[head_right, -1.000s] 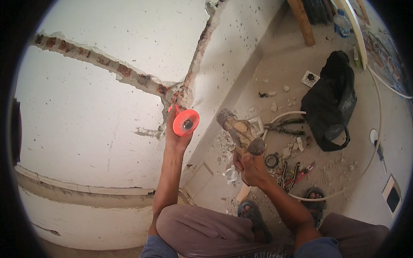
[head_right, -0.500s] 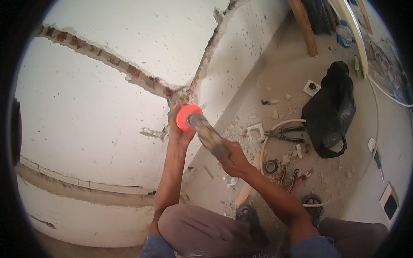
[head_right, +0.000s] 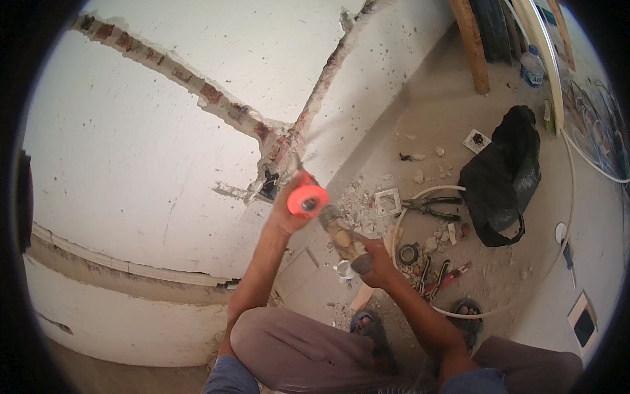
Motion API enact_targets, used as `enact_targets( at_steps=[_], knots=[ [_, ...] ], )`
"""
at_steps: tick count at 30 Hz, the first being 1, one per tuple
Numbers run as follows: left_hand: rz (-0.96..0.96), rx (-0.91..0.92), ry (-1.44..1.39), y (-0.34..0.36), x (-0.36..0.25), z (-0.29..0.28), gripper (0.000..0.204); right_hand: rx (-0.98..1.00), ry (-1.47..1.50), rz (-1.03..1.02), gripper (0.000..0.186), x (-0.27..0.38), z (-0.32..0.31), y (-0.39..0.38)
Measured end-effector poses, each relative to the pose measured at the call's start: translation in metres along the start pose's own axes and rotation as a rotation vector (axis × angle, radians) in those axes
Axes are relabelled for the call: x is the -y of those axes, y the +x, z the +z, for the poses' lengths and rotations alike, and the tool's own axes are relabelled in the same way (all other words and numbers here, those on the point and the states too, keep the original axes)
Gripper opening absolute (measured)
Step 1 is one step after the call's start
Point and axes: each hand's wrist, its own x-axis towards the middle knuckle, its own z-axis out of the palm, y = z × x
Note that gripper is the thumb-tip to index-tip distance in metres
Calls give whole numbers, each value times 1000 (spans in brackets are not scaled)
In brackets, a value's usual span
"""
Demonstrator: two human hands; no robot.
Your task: The person prepares an electrical outlet box using a screwdriver and then uses a hammer and chisel to widen a hole in a concrete wall.
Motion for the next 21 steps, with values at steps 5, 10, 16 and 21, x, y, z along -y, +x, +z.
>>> enact_targets(
  at_steps=[5,10,16,21],
  knots=[
    [-278,-189,126,-17,63,-14,22,-100,-244,428,50,16,-39,-7],
    [-432,-209,636,-44,88,-31,31,-42,-621,623,54,31,-74,16],
    [-227,-89,1703,-71,105,-114,47,-101,-1076,424,54,-37,-131,-8],
    [-201,-322,1782,-137,134,-207,32,-1,-1151,559,56,-43,-151,-13]
  ],
)
